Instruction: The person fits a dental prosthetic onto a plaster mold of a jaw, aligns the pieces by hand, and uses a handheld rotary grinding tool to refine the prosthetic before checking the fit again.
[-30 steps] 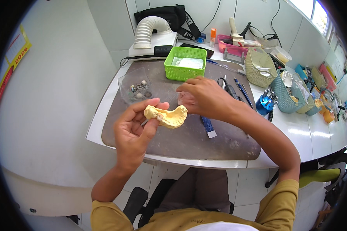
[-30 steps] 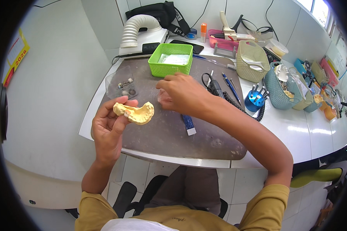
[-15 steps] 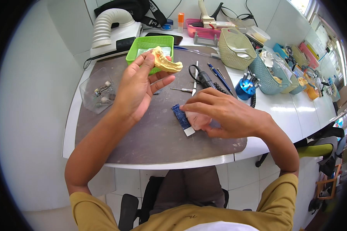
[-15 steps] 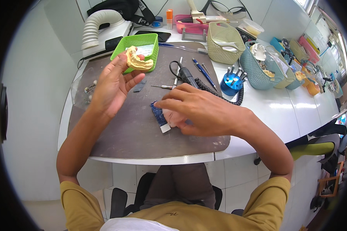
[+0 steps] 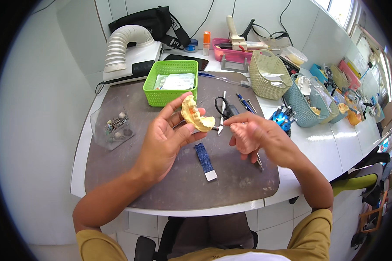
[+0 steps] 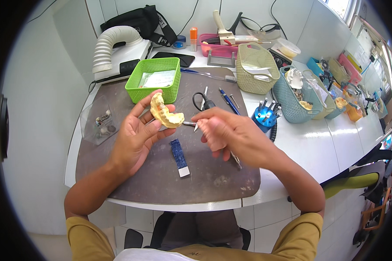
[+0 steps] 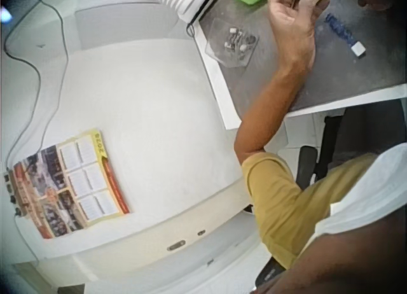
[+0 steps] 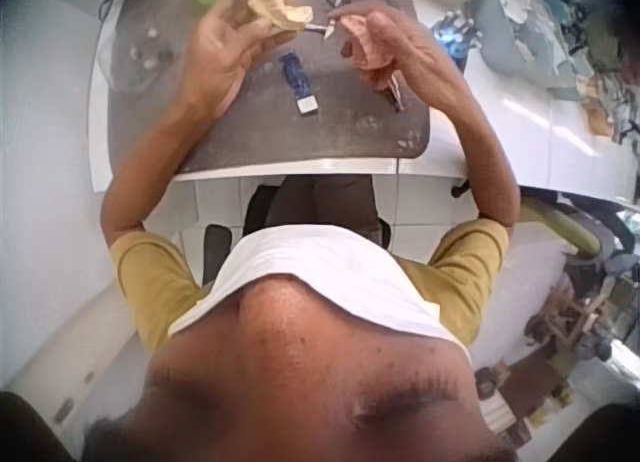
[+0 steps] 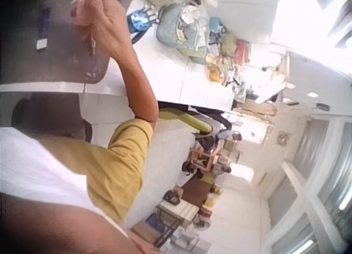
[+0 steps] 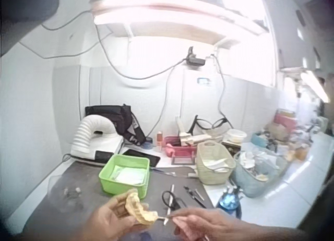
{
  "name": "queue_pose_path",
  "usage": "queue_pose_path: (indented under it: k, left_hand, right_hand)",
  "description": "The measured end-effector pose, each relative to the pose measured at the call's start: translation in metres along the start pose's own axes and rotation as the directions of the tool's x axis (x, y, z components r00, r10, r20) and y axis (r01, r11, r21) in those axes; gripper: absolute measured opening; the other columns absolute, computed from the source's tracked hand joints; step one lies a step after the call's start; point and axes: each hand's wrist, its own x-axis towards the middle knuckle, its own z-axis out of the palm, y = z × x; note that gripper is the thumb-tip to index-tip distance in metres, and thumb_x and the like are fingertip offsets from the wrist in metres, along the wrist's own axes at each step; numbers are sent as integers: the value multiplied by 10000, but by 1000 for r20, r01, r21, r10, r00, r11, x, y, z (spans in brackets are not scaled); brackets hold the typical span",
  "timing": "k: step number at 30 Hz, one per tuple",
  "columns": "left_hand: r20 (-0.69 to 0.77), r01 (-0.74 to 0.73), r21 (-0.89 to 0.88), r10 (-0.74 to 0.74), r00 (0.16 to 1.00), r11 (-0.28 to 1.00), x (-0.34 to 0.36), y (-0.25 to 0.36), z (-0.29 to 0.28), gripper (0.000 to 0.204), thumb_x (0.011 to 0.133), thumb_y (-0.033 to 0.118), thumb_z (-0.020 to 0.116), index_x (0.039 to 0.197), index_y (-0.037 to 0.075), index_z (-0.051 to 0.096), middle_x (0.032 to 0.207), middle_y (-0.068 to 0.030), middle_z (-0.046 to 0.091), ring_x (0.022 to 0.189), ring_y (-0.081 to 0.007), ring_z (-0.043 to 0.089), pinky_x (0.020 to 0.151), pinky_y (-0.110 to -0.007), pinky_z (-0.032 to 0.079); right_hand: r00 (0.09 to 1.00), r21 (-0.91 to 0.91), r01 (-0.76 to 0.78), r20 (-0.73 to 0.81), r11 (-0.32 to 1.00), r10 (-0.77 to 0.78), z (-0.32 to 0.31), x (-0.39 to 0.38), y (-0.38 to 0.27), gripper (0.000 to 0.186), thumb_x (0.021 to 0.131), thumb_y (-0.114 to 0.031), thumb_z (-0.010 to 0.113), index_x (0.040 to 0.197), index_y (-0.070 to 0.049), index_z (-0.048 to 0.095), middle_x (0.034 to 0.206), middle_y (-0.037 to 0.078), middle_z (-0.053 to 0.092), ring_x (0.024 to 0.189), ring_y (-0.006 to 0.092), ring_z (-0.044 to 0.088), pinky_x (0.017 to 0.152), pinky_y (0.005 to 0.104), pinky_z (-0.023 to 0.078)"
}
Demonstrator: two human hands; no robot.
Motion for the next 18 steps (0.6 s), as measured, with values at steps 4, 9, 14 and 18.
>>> queue_pose_path:
  k: [4,9,14,18]
  left_hand:
    - [46,23,68,-26,999,997,-3,0,6,635,961,107,625,1500,35,296,1330,-157,551,1197,-231,592,1027,-417,494]
    - [59,6,49,-9,998,999,-4,-7,6,640,963,142,640,1486,24,290,1309,-163,551,1222,-254,581,1033,-422,495]
    - [127,-5,54,-2,992,999,-6,-11,6,637,953,150,659,1468,16,310,1314,-163,541,1247,-263,566,1046,-416,490]
    - [156,-27,79,15,988,997,-10,-7,11,652,939,138,679,1468,17,318,1344,-148,520,1261,-240,549,1054,-399,484]
  right_hand:
    - [992,421,-123,48,899,114,-11,5,13,644,1051,-574,273,1378,-71,507,1067,85,634,739,130,607,610,238,473]
    - [996,600,-36,85,799,-19,-11,7,24,542,1045,-409,422,1457,-57,404,1131,92,614,803,119,569,622,233,451]
    - [926,-104,292,-219,951,-308,1,2,19,666,927,-205,679,1477,-14,358,1182,124,615,947,170,644,790,293,536]
    - [895,-199,395,-137,897,-425,-1,1,20,669,848,-145,772,1421,8,465,1211,149,611,1048,216,666,888,328,563]
